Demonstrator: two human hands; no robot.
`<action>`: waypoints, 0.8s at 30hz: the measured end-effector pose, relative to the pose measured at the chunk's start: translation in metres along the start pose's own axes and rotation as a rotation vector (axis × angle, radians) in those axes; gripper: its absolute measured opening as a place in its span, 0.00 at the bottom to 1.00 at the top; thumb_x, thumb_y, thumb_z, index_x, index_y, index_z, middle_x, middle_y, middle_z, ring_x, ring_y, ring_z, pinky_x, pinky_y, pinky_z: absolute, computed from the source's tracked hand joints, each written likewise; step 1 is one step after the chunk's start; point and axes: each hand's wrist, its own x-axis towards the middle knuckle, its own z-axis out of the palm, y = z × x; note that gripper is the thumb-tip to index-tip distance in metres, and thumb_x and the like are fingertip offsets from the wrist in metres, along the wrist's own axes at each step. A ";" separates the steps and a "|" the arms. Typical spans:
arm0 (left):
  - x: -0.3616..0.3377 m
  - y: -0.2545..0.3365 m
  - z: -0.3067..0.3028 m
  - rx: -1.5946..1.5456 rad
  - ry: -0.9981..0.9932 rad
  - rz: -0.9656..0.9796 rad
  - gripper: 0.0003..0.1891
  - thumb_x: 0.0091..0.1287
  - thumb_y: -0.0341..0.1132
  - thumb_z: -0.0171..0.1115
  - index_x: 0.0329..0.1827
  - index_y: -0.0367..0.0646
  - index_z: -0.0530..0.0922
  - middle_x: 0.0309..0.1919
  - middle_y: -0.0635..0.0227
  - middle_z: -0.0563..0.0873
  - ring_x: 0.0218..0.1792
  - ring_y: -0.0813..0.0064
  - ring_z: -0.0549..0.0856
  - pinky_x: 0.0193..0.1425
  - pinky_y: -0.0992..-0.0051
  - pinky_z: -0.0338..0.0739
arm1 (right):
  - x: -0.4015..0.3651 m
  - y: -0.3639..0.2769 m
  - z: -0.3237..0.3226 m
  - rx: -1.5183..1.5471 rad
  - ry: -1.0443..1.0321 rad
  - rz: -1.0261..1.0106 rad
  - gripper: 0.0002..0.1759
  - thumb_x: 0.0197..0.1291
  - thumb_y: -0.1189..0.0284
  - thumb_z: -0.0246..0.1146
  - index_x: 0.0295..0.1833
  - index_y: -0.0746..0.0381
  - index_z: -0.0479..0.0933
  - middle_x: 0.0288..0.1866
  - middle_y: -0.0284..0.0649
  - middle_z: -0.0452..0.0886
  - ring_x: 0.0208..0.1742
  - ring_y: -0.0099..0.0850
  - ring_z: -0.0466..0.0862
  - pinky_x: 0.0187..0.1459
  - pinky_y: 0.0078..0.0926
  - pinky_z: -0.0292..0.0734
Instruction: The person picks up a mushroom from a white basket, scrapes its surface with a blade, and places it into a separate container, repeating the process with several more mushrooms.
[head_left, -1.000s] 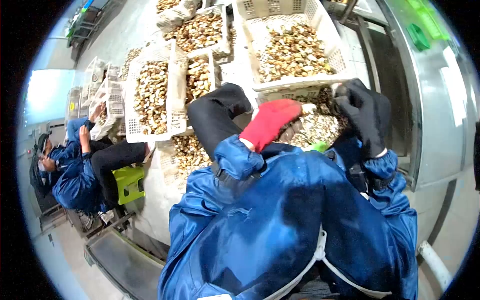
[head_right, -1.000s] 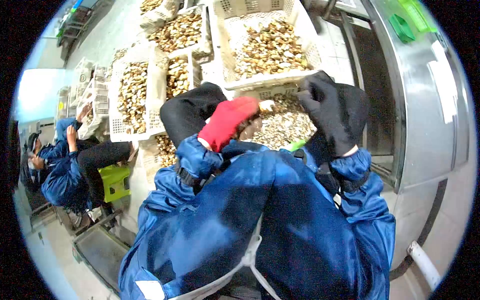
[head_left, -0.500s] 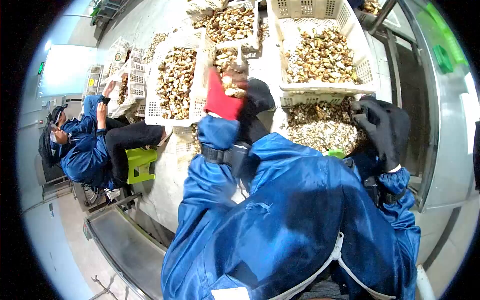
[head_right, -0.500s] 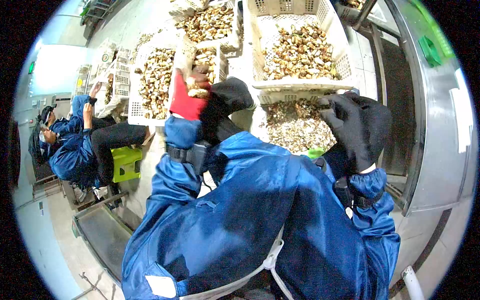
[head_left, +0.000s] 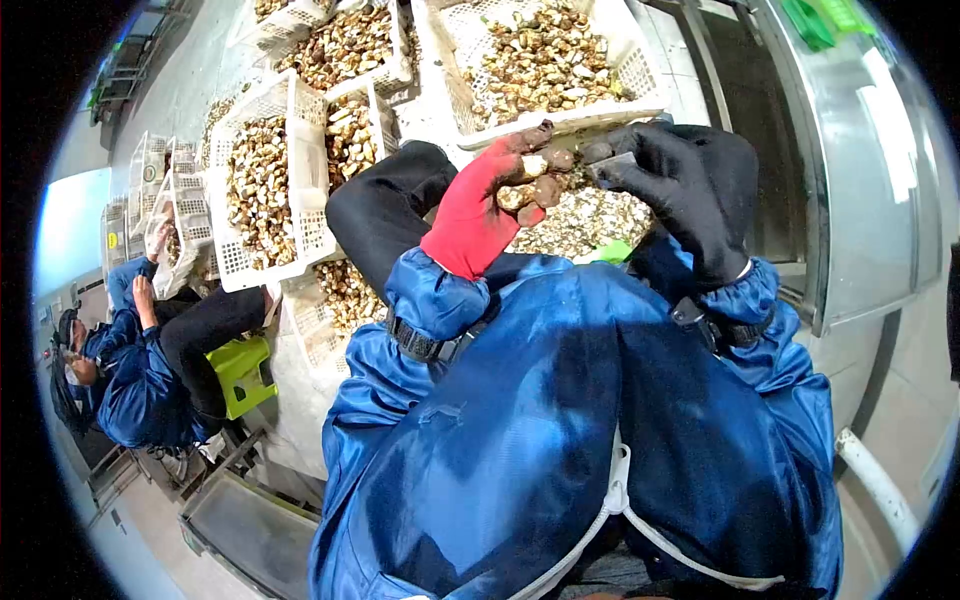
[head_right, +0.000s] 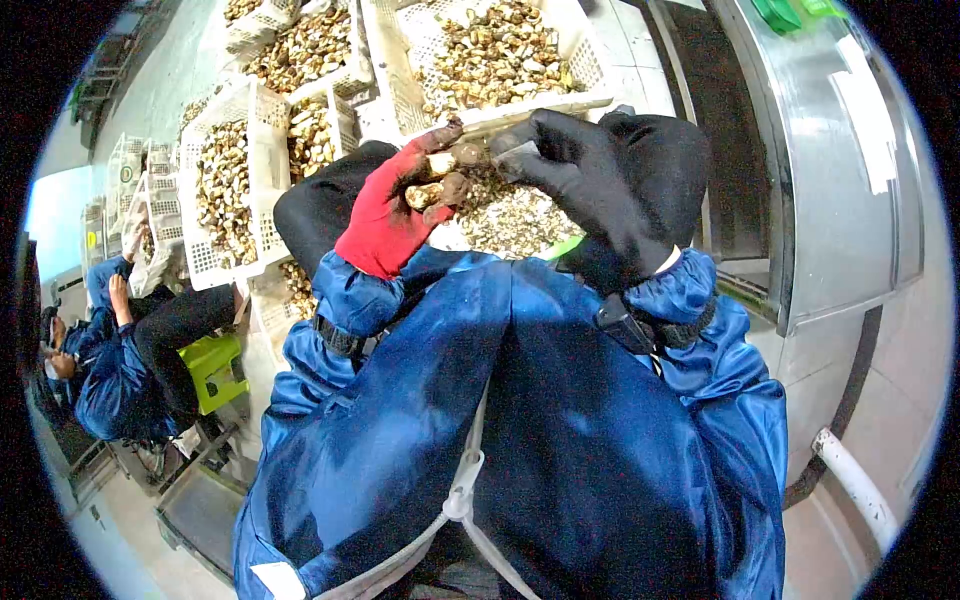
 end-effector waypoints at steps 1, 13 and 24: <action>-0.002 0.002 0.005 0.013 0.031 -0.002 0.23 0.63 0.34 0.45 0.61 0.35 0.62 0.51 0.55 0.75 0.40 0.71 0.77 0.36 0.78 0.72 | 0.000 -0.003 -0.001 -0.022 -0.003 0.022 0.13 0.56 0.69 0.61 0.42 0.67 0.76 0.36 0.36 0.80 0.38 0.20 0.77 0.38 0.16 0.72; 0.004 -0.008 0.016 0.266 -0.031 0.133 0.20 0.69 0.43 0.46 0.56 0.35 0.69 0.36 0.60 0.81 0.25 0.78 0.77 0.22 0.82 0.69 | -0.005 -0.008 0.005 0.150 0.076 -0.102 0.10 0.55 0.75 0.60 0.43 0.68 0.75 0.38 0.36 0.80 0.39 0.22 0.78 0.42 0.19 0.74; -0.003 -0.001 0.034 0.270 0.071 0.114 0.23 0.64 0.34 0.52 0.63 0.42 0.65 0.32 0.68 0.78 0.26 0.84 0.74 0.25 0.86 0.66 | 0.004 -0.003 0.014 0.315 0.128 -0.106 0.07 0.52 0.76 0.63 0.38 0.65 0.75 0.39 0.36 0.79 0.41 0.23 0.78 0.45 0.21 0.73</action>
